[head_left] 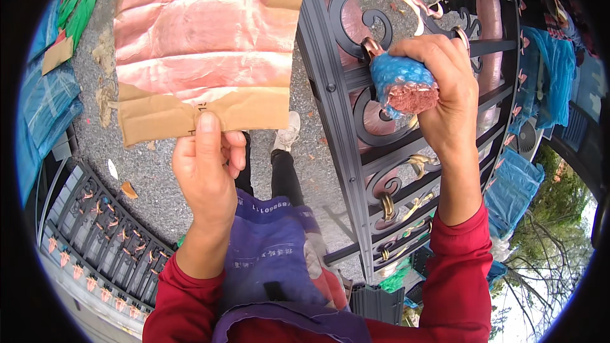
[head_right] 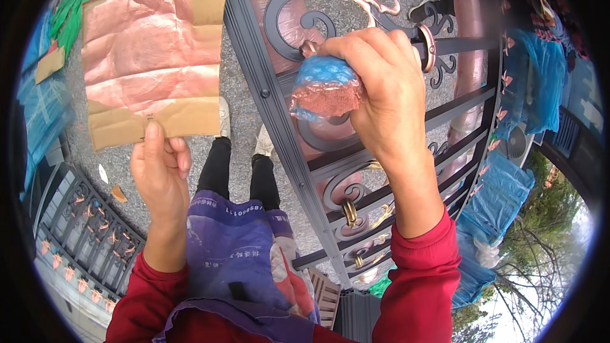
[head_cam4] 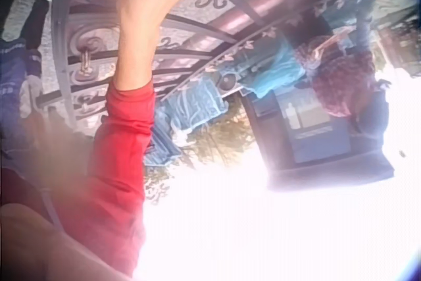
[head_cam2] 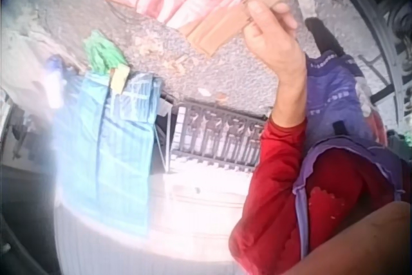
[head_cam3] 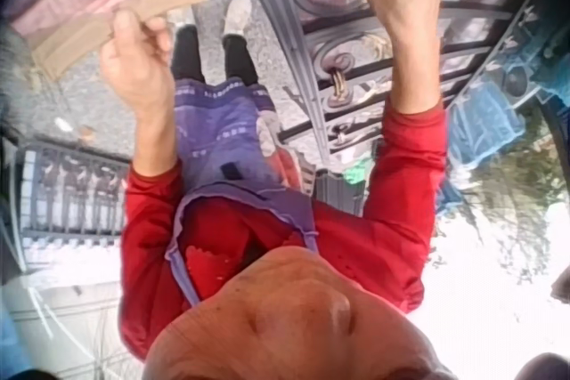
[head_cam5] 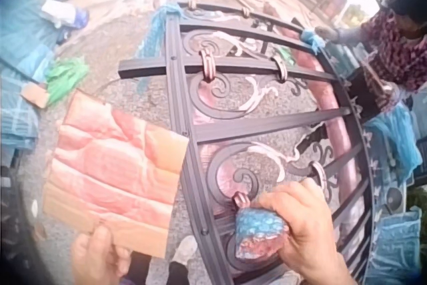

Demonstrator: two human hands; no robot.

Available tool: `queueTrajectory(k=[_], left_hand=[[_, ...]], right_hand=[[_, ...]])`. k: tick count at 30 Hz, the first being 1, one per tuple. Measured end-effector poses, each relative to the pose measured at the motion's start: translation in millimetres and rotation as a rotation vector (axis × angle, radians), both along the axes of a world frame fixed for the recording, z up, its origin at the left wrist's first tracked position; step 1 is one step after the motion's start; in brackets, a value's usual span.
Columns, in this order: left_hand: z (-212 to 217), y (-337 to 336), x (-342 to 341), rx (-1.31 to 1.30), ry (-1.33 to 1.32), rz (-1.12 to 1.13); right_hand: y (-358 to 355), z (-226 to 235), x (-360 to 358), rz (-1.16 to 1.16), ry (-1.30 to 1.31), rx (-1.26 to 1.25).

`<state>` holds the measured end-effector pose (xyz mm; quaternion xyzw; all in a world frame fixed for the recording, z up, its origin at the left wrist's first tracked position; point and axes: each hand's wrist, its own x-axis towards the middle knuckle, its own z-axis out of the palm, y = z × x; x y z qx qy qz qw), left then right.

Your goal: The person applies copper-colored paint to the ornate metalwork of a gate using a cloth. They hold a cardboard reference sample in the other hand and repeatedly rub the cloth over the gate's decorative elements. The person briefly walks away to dip the cloth in a paint container before returning to continue painting.

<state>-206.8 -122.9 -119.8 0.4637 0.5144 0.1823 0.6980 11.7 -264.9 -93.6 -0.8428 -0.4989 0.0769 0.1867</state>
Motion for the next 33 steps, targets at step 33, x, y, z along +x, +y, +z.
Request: queueTrajectory(k=[33], left_hand=[[11.0, -40.9, 4.3, 0.124, 0.046, -0.581]], right_hand=[[-7.2, -3.7, -63.4, -0.267, 0.33, 0.306]])
